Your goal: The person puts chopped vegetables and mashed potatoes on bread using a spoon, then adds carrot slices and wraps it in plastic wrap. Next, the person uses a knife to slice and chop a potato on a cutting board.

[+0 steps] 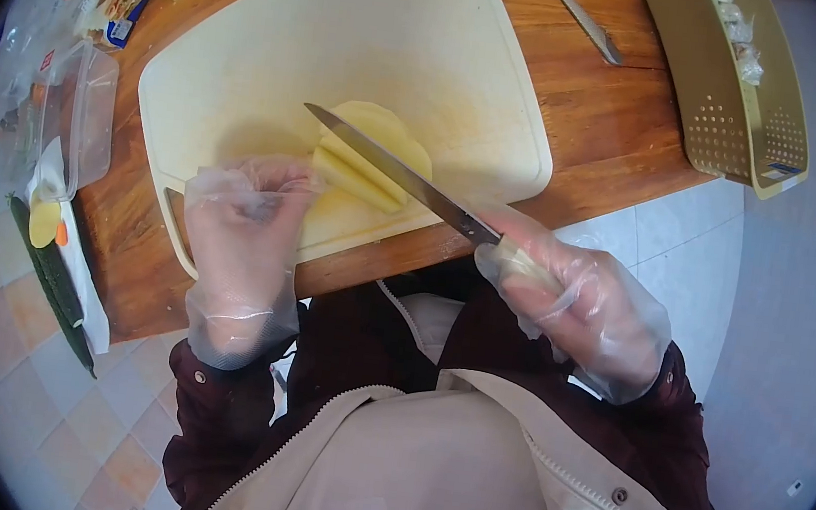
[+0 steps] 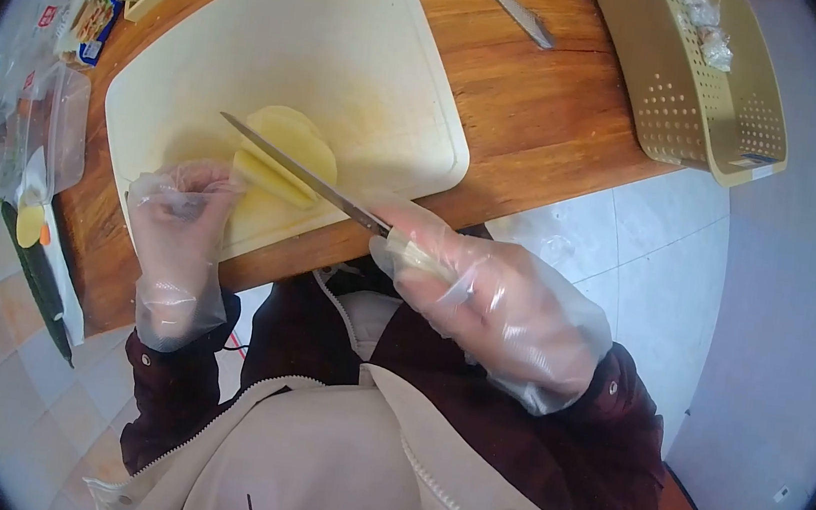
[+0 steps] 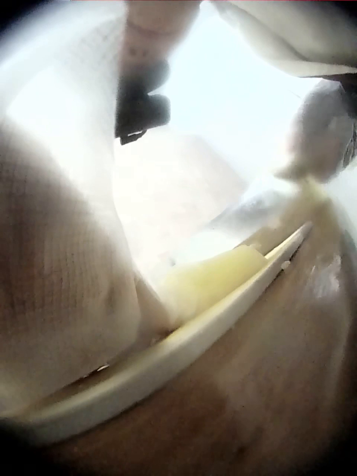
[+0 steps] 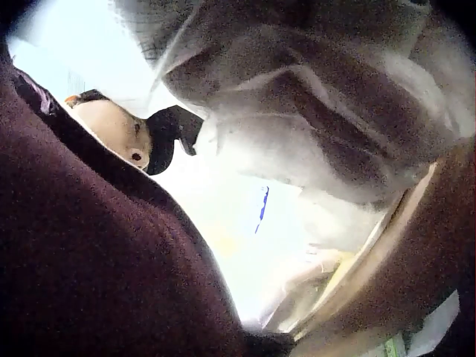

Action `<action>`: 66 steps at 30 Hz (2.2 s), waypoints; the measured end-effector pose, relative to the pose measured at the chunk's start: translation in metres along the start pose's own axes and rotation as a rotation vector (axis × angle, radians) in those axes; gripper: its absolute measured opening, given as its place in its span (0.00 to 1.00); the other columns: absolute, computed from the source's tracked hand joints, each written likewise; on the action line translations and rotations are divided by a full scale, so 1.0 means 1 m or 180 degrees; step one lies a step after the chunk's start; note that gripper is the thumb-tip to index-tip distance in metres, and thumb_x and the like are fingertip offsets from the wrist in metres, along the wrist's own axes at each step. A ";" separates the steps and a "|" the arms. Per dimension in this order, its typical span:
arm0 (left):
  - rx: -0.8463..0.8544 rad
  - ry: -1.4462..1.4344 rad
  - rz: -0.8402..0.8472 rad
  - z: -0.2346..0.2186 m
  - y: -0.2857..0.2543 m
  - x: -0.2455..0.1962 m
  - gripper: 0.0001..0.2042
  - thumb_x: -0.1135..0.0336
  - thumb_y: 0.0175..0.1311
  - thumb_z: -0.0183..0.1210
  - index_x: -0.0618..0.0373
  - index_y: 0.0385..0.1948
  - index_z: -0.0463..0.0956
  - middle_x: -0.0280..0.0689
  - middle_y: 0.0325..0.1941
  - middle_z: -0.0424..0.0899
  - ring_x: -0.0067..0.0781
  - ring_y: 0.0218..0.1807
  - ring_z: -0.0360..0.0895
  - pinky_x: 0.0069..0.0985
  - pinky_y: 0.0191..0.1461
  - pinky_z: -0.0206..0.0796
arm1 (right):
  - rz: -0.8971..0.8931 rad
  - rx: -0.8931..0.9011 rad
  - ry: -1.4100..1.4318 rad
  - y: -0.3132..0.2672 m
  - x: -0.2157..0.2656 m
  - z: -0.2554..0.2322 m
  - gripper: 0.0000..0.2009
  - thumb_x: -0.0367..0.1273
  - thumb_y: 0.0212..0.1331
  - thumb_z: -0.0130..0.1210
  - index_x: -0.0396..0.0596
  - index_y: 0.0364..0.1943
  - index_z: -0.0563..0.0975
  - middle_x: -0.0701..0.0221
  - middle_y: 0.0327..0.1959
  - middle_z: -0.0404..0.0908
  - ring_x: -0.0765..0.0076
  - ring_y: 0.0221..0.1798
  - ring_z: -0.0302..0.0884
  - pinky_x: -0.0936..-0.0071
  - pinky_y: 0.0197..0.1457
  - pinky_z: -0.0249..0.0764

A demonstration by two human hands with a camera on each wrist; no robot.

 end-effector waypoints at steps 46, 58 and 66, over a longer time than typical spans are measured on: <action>-0.0017 0.0157 0.0163 -0.002 0.000 -0.012 0.05 0.75 0.61 0.70 0.66 0.35 0.88 0.34 0.31 0.89 0.20 0.35 0.80 0.21 0.44 0.73 | 0.0581 0.0507 0.0421 0.007 -0.012 -0.023 0.29 0.53 0.74 0.54 0.35 0.54 0.76 0.82 0.22 0.67 0.88 0.19 0.57 0.83 0.22 0.53; 0.0028 0.0761 0.0679 -0.006 0.006 -0.057 0.19 0.80 0.54 0.62 0.56 0.49 0.88 0.50 0.43 0.85 0.52 0.44 0.83 0.38 0.52 0.74 | 0.0616 0.0628 0.0293 0.010 -0.011 -0.032 0.28 0.55 0.75 0.53 0.38 0.52 0.77 0.81 0.22 0.68 0.87 0.18 0.58 0.83 0.22 0.53; 0.0178 0.0558 0.0793 -0.002 0.008 -0.050 0.20 0.78 0.54 0.61 0.57 0.50 0.88 0.54 0.45 0.83 0.54 0.46 0.82 0.40 0.52 0.73 | 0.0627 0.0609 0.0351 0.011 -0.015 -0.036 0.28 0.55 0.74 0.54 0.38 0.52 0.77 0.81 0.21 0.68 0.88 0.18 0.59 0.83 0.21 0.52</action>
Point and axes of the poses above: each hand's wrist, its own y-axis towards the middle knuckle, its own z-axis out of the palm, x = y × z, the point moved 7 cm from there along y, towards the middle knuckle
